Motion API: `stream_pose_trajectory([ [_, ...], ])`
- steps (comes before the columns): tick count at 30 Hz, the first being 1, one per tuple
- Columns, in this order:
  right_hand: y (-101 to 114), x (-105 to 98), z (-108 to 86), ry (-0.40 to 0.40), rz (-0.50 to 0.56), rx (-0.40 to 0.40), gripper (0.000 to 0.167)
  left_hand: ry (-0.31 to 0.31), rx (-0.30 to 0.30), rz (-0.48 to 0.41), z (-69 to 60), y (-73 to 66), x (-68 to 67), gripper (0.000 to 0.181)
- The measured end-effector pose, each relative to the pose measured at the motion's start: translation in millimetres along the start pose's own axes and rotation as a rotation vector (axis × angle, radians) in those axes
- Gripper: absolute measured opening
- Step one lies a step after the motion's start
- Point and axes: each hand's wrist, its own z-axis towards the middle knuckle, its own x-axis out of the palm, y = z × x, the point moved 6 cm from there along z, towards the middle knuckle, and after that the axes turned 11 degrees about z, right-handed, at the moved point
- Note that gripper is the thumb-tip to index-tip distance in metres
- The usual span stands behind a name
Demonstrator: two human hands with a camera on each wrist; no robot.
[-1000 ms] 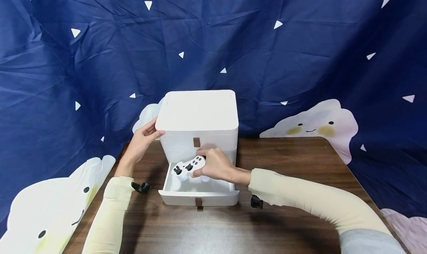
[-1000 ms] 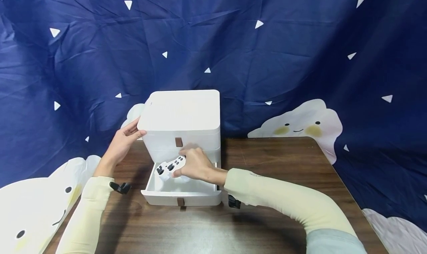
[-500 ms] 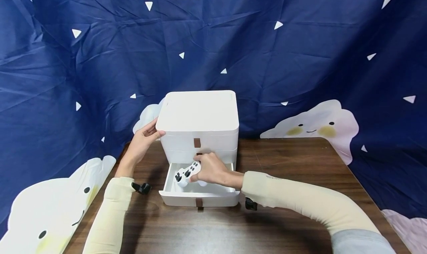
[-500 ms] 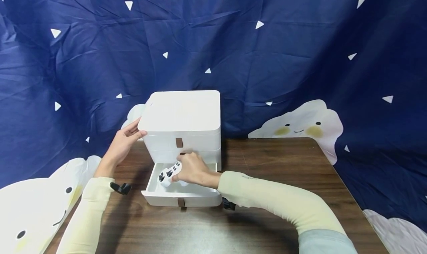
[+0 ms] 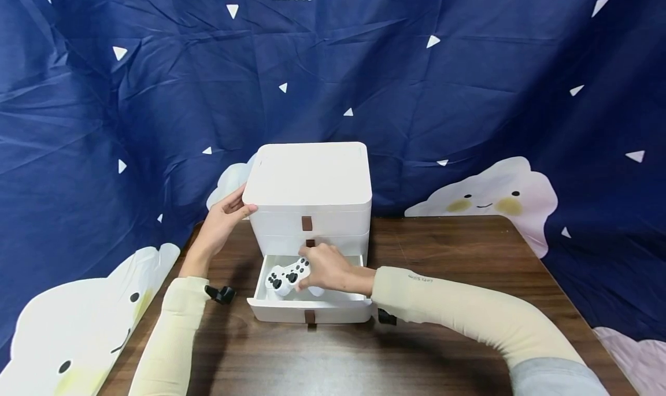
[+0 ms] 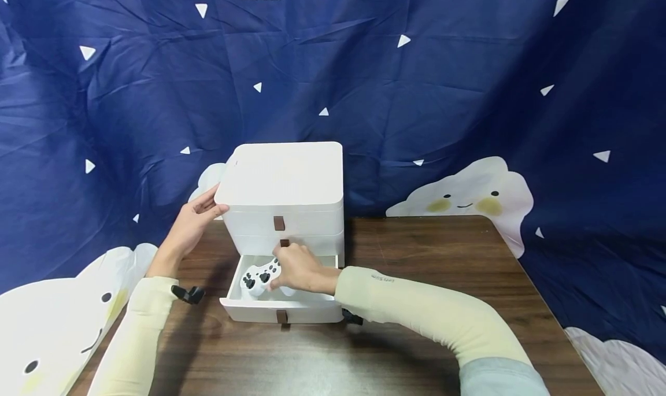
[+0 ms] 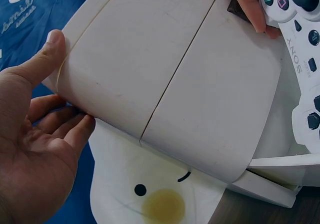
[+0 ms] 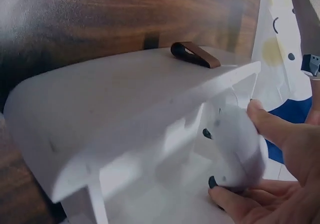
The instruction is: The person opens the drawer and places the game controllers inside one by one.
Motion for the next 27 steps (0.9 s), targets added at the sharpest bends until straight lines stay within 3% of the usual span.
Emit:
stream_pose_trajectory([
  [6, 3, -3, 3.5, 0.097, 0.024, -0.012, 0.047, -0.001, 0.017, -0.003, -0.2, -1.2, 0.4, 0.076],
  [15, -7, -1, 3.9, 0.233, 0.010, 0.001, 0.044, -0.001, 0.013, -0.011, -1.6, -0.5, 0.7, 0.077],
  [20, -15, 2, 7.1, 0.256, 0.014, 0.002, 0.047, 0.004, 0.004, -0.003, -2.7, -0.5, 0.3, 0.078],
  [27, -15, 2, 15.5, 0.269, -0.064, -0.011, 0.046, -0.001, 0.009, -0.007, -1.7, -1.8, -0.2, 0.077],
])
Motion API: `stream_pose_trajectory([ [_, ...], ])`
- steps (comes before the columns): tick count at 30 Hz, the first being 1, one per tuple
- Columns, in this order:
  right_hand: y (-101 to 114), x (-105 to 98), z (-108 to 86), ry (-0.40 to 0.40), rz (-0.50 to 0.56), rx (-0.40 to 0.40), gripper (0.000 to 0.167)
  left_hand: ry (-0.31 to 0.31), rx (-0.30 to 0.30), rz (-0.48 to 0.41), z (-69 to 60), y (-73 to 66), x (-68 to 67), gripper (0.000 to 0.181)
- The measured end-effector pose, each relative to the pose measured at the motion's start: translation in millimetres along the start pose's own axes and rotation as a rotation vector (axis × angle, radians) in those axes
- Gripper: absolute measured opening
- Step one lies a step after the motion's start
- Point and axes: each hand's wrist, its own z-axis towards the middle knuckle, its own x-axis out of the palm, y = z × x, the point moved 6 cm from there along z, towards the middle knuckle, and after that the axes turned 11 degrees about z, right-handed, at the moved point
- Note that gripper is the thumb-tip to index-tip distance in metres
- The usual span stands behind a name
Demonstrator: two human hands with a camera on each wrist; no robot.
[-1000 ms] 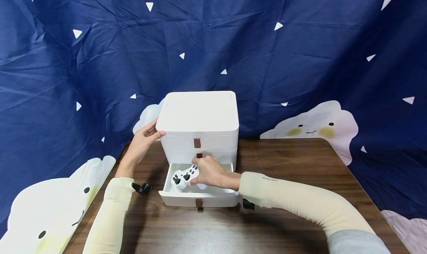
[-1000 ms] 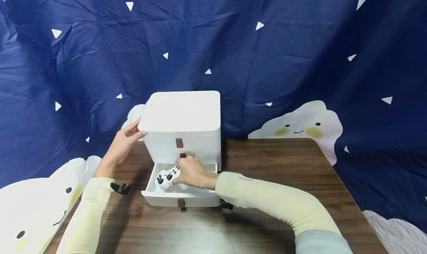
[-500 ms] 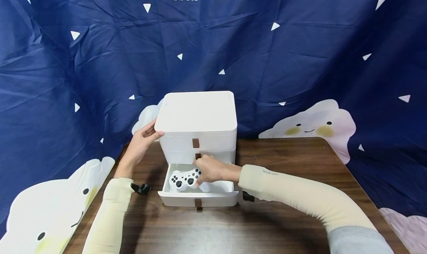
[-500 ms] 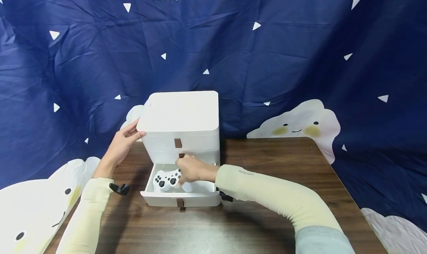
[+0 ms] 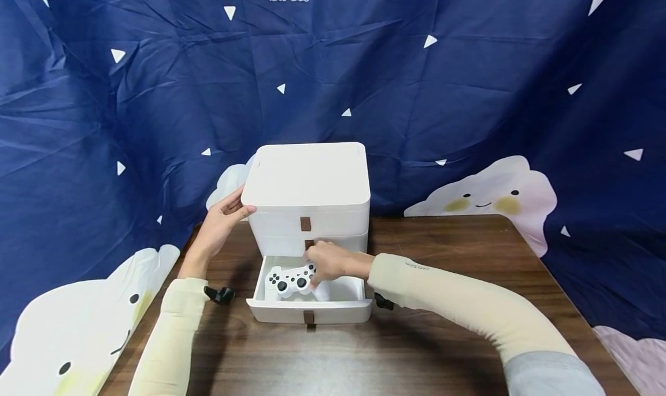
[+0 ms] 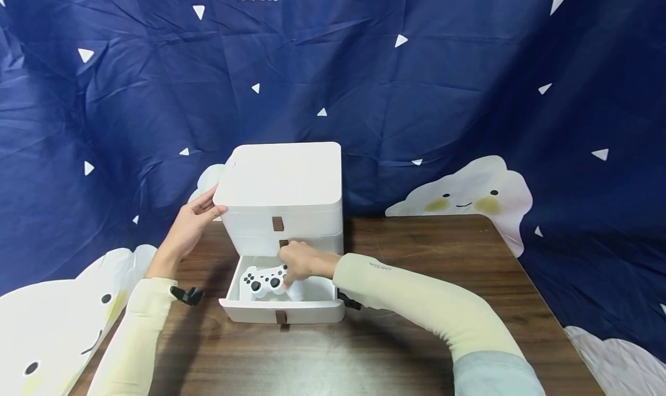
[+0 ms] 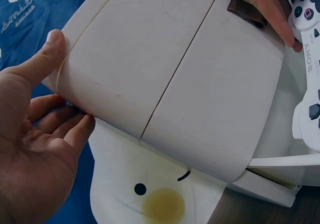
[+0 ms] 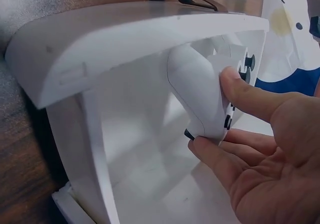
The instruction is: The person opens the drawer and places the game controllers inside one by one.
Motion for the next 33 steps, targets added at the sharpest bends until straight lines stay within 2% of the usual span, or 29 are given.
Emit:
stream_pose_trajectory([
  [11, -1, 9, 8.2, 0.032, -0.094, 0.002, 0.039, -0.001, 0.000, -0.011, 0.5, -0.7, 0.3, 0.077],
  [17, -3, 12, 6.7, 0.042, -0.108, 0.009, 0.023, 0.004, 0.004, -0.008, -0.1, -1.3, 0.3, 0.077],
  [22, -3, 8, 6.0, 0.031, -0.082, 0.001, 0.039, 0.004, 0.004, -0.005, 0.0, -1.3, 0.8, 0.077],
  [28, 0, 4, 3.5, 0.023, -0.095, -0.035, 0.036, 0.003, 0.007, 0.000, 0.0, -0.5, 1.1, 0.077],
  [33, 7, -4, -4.5, -0.001, -0.085, -0.092, 0.047, 0.006, 0.001, 0.000, -0.3, -0.3, 1.1, 0.077],
])
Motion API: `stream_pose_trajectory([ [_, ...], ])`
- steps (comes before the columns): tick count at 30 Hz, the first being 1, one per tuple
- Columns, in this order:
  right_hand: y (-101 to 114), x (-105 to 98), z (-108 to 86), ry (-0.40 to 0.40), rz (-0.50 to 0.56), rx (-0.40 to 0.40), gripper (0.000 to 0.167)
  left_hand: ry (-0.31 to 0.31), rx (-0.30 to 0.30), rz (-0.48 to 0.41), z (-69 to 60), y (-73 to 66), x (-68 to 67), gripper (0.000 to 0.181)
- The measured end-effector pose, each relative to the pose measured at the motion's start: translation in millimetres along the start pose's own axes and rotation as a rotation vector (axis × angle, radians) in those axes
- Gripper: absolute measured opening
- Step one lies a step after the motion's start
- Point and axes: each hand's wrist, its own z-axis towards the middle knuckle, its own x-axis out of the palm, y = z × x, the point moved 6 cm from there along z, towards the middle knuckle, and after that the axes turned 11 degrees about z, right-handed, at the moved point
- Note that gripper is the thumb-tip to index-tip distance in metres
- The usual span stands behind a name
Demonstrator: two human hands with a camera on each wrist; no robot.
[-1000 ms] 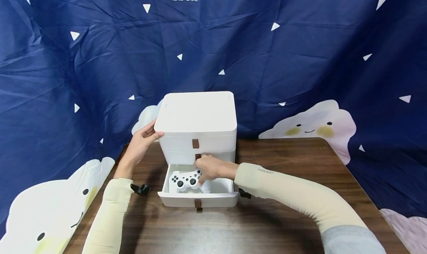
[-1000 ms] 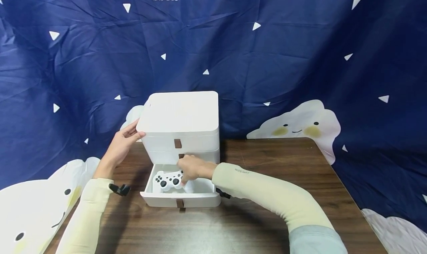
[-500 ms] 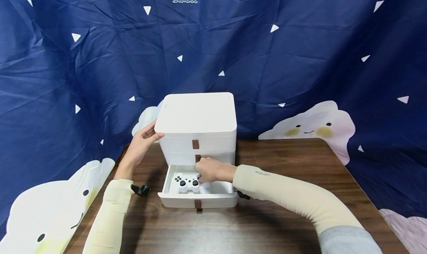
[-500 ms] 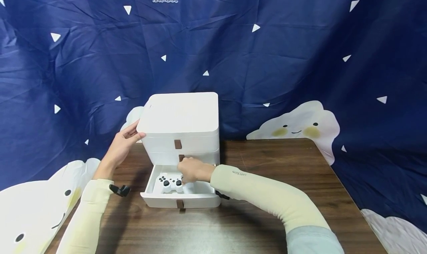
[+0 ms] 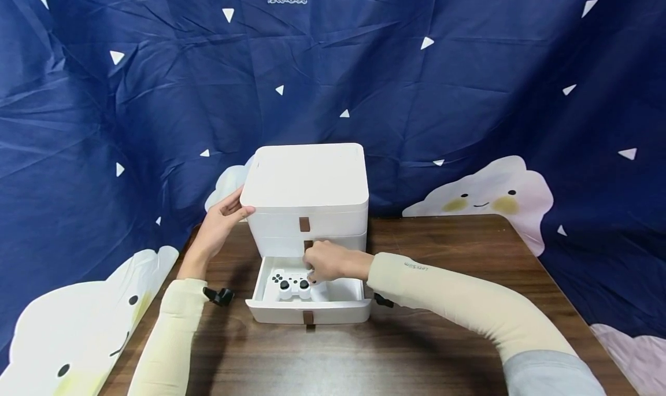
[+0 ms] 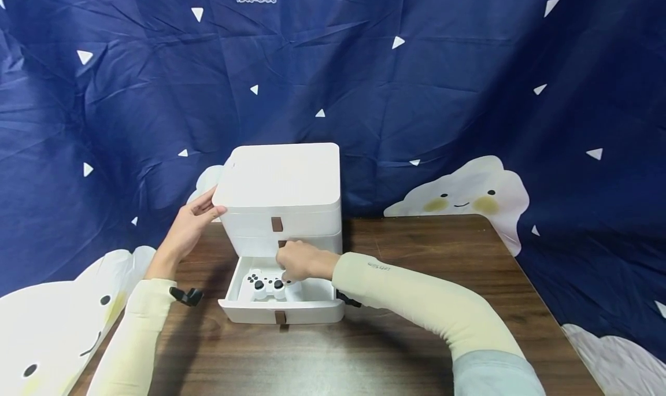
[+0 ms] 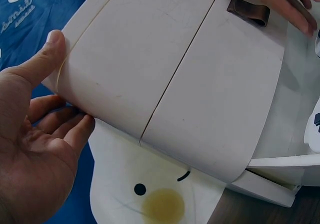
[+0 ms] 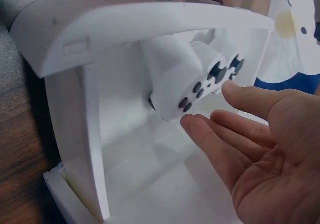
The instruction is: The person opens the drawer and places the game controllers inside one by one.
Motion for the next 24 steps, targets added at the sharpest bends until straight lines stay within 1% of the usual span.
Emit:
stream_pose_trajectory([
  [2, 5, -5, -5.2, -0.011, 0.004, -0.032, 0.045, 0.004, -0.002, -0.003, 0.0, -0.1, 0.5, 0.077],
  [4, 8, -9, -11.1, -0.018, 0.013, -0.061, 0.036, 0.006, -0.005, -0.005, 0.1, -0.1, 1.0, 0.078],
  [7, 13, -14, -20.6, -0.033, 0.040, -0.084, 0.018, 0.001, -0.005, -0.003, 0.1, 0.0, 0.9, 0.077],
  [9, 14, -16, -27.5, -0.047, 0.059, -0.093, 0.013, -0.003, -0.002, -0.005, 0.1, 0.3, 0.9, 0.077],
  [13, 14, -16, -42.8, -0.063, 0.116, -0.099, 0.016, 0.001, 0.005, -0.011, 0.7, 0.4, 1.6, 0.076],
  [17, 15, -12, -59.7, -0.076, 0.208, -0.075, 0.017, 0.001, 0.009, -0.010, 0.8, 0.7, 2.1, 0.076],
  [20, 16, -8, -71.3, -0.090, 0.300, -0.057, 0.017, -0.003, 0.007, -0.011, 1.3, 1.4, 1.3, 0.076],
  [24, 18, 1, -84.9, -0.105, 0.460, -0.043, 0.015, -0.005, 0.003, -0.016, 1.8, 1.9, 0.2, 0.076],
])
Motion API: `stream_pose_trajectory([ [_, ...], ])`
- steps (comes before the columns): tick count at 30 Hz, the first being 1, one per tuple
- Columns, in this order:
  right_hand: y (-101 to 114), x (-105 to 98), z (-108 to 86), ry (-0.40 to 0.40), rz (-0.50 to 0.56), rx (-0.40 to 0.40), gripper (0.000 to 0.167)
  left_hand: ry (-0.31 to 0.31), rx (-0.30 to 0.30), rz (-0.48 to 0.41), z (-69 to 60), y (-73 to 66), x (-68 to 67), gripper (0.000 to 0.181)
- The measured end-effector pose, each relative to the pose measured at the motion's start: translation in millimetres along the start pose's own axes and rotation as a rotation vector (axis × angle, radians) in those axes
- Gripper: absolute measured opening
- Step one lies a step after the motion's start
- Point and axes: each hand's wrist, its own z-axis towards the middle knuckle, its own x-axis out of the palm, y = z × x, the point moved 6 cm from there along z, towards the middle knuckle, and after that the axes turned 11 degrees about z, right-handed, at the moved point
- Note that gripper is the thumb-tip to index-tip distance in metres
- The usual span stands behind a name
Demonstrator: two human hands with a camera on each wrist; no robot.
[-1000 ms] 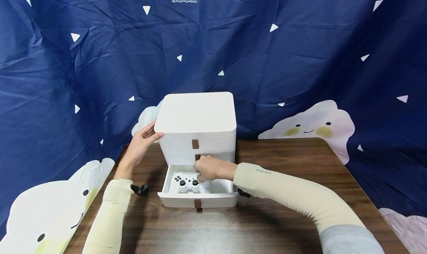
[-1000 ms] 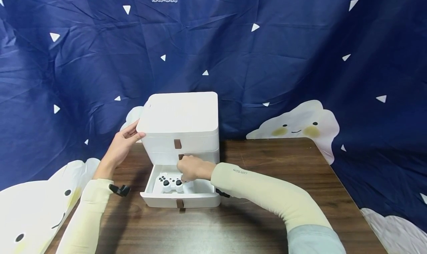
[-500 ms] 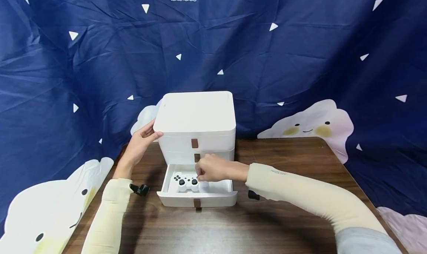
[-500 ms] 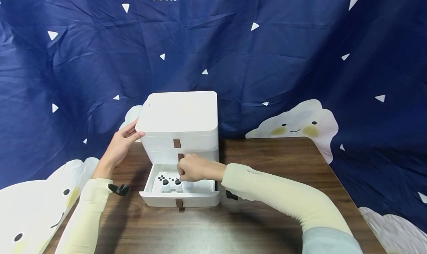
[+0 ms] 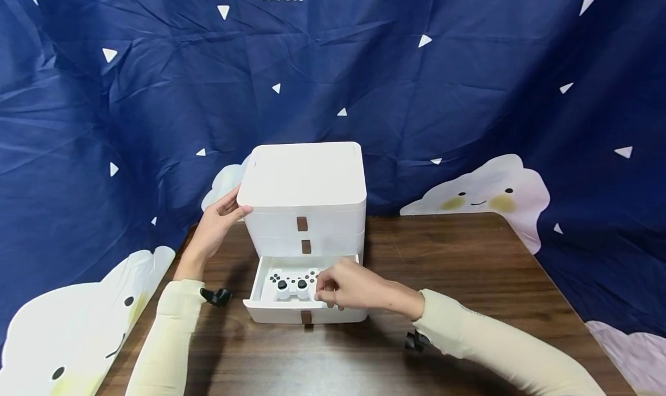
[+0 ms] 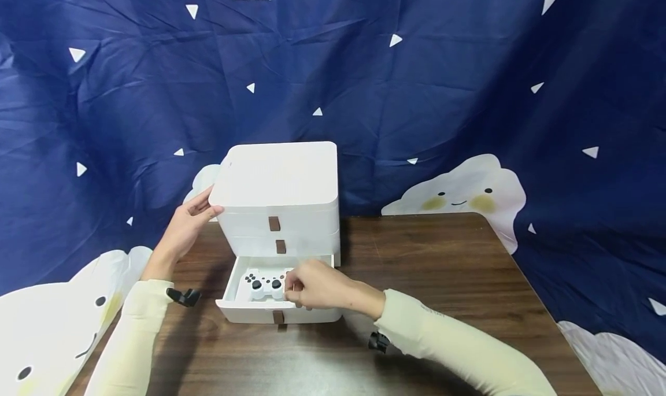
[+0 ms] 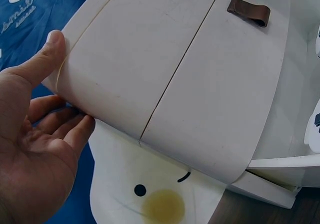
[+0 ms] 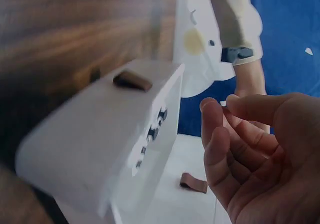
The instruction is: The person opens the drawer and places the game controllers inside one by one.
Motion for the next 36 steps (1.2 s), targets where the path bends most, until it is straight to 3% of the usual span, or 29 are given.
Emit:
stream_pose_trajectory([
  [8, -21, 32, -21.8, -0.063, 0.174, 0.072, 0.013, 0.005, -0.001, 0.007, -1.1, -0.1, -0.1, 0.076],
  [15, -44, 64, -27.7, -0.106, 0.344, 0.151, 0.008, 0.000, -0.003, 0.010, -1.7, -1.4, -0.5, 0.076],
  [22, -63, 87, -25.2, -0.117, 0.533, 0.223, 0.025, 0.000, 0.000, 0.008, -1.0, -0.4, 0.0, 0.076],
  [31, -75, 114, -24.3, -0.145, 0.942, 0.295, 0.044, -0.006, -0.008, 0.008, -1.0, 1.1, -1.0, 0.076],
  [36, -77, 123, -25.6, -0.197, 1.091, 0.324, 0.035, -0.007, -0.012, 0.010, -1.6, 1.0, -0.6, 0.076],
])
